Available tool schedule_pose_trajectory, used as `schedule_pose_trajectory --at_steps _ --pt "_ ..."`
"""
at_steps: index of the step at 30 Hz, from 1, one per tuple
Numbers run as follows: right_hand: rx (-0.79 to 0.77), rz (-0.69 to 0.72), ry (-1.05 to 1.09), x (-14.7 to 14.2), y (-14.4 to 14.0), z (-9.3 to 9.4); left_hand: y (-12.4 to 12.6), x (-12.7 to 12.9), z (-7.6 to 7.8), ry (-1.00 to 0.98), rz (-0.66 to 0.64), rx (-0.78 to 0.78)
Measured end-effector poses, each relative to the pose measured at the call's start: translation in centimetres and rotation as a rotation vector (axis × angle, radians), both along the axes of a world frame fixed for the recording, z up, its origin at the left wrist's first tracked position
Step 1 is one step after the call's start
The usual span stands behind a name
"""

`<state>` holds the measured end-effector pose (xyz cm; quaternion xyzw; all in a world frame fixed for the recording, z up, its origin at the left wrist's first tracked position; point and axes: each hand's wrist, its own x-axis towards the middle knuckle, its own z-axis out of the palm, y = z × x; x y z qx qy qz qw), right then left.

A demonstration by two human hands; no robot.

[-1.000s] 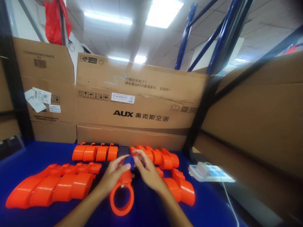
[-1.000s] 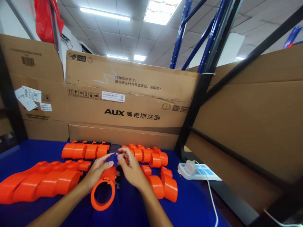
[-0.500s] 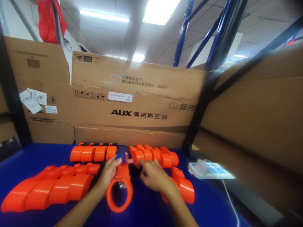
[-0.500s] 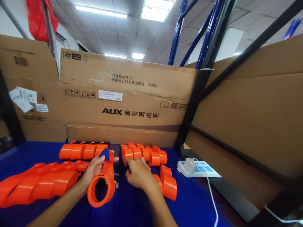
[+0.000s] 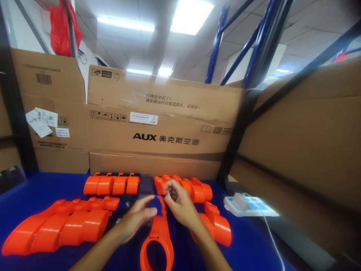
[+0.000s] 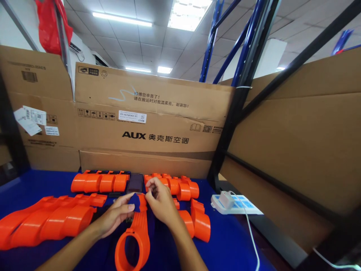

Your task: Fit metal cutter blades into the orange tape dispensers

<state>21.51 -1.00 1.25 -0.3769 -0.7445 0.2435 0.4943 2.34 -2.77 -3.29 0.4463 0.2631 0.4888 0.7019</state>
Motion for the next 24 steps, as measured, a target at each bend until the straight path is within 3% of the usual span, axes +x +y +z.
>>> schedule_pose_trajectory --at_steps 6,12,19,24 --pt "-0.064 0.055 0.213 -0.9 -0.2 0.1 0.4 -0.1 0.5 -0.151 0.041 0.022" --pt "-0.109 0.031 0.155 -1.5 -0.3 -0.2 1.0 -0.3 0.6 -0.256 0.09 0.044" --pt "-0.193 0.084 0.236 -2.2 -0.7 -0.2 0.7 -0.3 0.8 -0.234 0.109 0.065" --pt "-0.229 0.095 0.332 -1.6 -0.9 0.1 1.0 -0.1 1.0 -0.212 0.219 0.114"
